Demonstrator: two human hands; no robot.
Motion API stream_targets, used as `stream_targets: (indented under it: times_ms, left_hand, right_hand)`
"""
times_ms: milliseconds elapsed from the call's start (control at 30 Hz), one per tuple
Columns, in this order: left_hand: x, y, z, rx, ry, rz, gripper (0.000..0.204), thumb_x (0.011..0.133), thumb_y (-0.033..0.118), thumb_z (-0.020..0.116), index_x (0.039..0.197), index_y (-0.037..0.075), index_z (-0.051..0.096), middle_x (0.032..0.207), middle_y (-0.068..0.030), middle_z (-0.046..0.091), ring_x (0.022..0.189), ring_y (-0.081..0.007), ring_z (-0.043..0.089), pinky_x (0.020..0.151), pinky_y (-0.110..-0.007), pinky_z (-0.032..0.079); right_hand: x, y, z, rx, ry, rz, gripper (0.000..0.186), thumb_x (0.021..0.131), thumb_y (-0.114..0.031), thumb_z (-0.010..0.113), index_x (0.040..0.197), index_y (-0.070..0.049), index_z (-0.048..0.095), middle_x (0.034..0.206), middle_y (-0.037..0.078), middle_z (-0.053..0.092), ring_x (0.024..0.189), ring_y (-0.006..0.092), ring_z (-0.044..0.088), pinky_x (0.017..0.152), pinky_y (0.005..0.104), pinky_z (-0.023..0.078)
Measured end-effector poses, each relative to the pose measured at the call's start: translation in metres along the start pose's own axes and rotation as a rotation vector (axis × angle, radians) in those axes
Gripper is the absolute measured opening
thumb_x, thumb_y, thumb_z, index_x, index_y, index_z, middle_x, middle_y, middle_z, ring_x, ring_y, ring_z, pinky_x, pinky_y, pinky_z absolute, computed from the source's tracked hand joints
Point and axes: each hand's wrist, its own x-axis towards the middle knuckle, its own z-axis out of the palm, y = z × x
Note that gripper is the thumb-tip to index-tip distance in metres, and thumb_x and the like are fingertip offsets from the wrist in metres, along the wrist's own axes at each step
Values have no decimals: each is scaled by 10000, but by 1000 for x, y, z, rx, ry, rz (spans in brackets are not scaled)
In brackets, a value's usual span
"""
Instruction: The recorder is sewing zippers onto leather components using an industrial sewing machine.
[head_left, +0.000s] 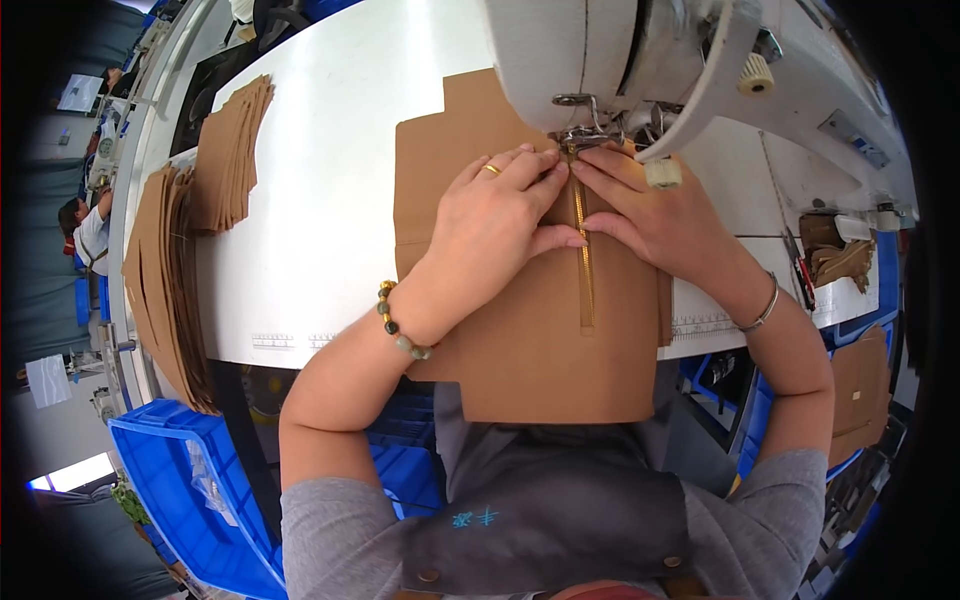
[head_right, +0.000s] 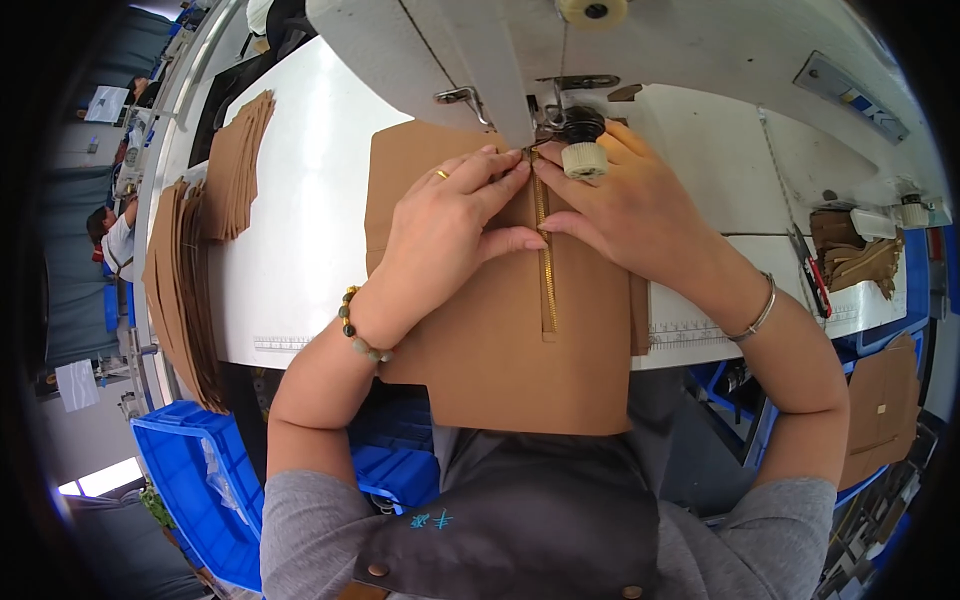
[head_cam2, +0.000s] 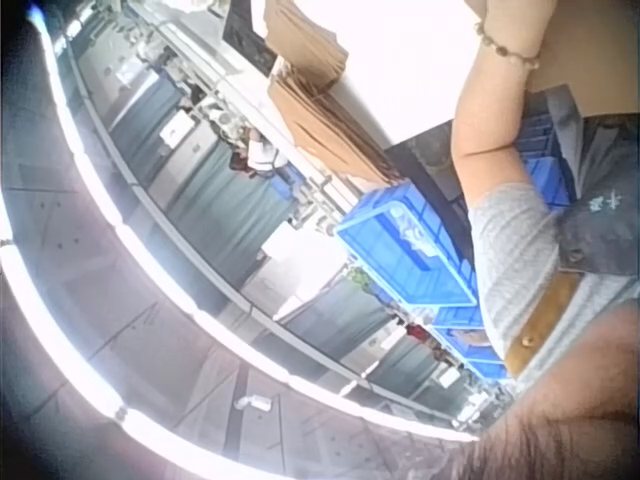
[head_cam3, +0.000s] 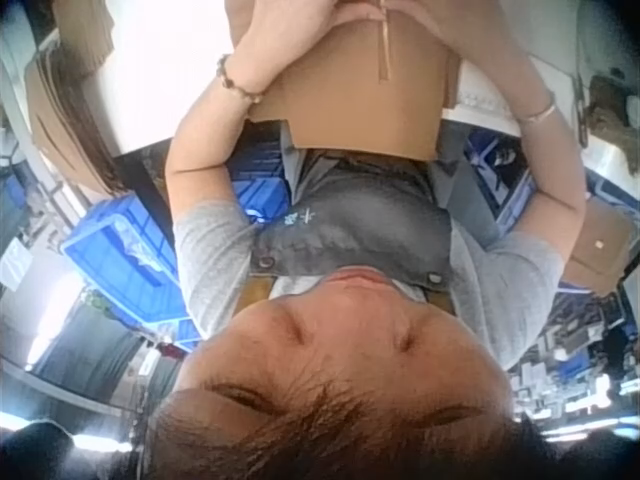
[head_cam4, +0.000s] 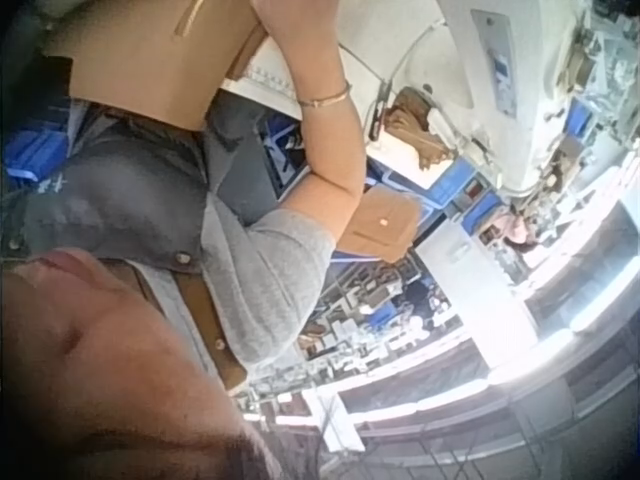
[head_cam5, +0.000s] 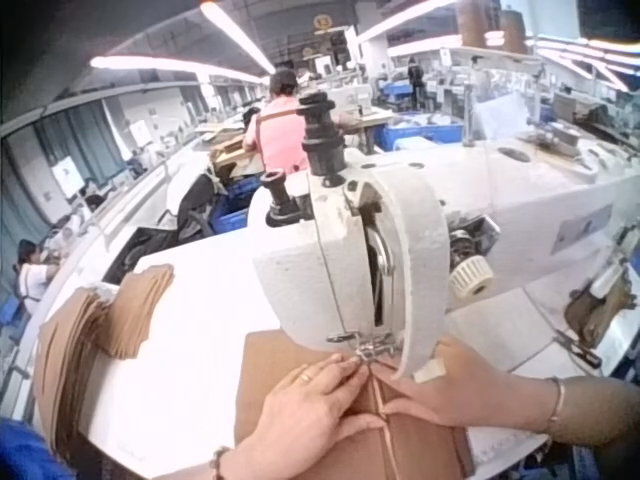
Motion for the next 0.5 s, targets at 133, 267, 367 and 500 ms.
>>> stream_targets:
  times_ms: [133,267,367,500]
  left_hand:
    - [1,-1,1,-2,11,0,642,782,471,816,1239,23,755,1307,-76,706,1227,-307,656,988,-411,550]
    - [2,-1,1,-1,19,3,639,784,473,814,1230,19,758,1301,-79,710,1226,-310,658,991,-412,550]
    - [2,-1,1,-2,16,2,639,785,472,815,1230,16,757,1296,-83,714,1233,-315,658,994,-417,549]
    - [3,-3,1,-18,12,-11,638,785,471,819,1227,16,756,1304,-86,715,1255,-326,653,1000,-423,547]
  right_hand:
    - [0,1,1,-33,-17,13,563,905,-409,746,1326,-40,681,1328,95,702,1161,280,661,1162,498,422]
    - [-2,1,2,-31,-21,25,564,914,-416,736,1339,-50,676,1317,96,708,1162,274,664,1177,500,414]
    - [-1,1,2,-8,-11,24,550,919,-411,733,1333,-53,682,1318,93,711,1126,293,663,1178,504,413]
    - [2,2,2,-39,29,6,543,906,-400,748,1330,-66,689,1264,75,727,1044,298,662,1172,488,422]
